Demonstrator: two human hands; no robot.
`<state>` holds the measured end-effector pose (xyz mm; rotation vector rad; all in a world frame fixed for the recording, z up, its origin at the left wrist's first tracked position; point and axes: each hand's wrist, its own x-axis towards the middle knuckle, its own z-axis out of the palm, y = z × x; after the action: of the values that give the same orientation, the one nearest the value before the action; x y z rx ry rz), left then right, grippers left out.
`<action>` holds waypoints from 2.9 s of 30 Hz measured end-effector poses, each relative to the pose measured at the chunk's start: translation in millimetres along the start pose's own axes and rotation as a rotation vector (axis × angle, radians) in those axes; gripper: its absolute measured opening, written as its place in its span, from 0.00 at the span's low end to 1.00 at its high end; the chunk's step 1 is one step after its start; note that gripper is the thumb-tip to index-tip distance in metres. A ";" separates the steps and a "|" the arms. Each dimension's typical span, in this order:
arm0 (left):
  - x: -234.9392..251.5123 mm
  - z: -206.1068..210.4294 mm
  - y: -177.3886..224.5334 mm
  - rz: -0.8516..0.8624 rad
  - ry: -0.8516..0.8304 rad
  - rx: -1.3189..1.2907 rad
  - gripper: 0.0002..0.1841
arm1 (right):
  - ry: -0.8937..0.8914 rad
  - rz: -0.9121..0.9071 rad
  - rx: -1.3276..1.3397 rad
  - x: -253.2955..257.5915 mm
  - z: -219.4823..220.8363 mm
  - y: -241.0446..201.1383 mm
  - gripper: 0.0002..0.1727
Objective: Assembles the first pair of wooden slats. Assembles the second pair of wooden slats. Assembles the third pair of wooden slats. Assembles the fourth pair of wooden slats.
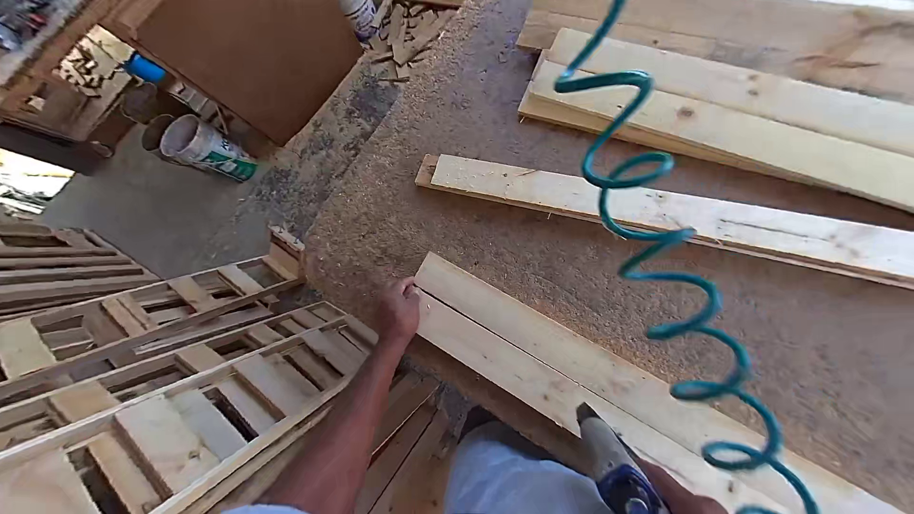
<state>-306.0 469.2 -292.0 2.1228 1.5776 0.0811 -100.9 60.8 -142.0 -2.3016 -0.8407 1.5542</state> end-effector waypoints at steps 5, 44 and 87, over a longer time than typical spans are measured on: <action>-75.5 30.4 9.8 0.461 -0.299 0.037 0.29 | -0.145 0.037 -0.191 52.7 13.5 -43.5 0.40; -129.4 71.6 82.0 0.905 -0.473 0.202 0.42 | -0.325 0.177 -0.311 47.3 7.2 -35.8 0.32; -158.8 130.3 78.7 0.768 -0.023 0.142 0.22 | -0.520 0.186 -0.284 60.3 -18.5 -9.5 0.31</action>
<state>-245.9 262.3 -336.0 2.7096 0.6893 0.2008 -71.0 105.6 -176.1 -2.2345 -1.0447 2.3093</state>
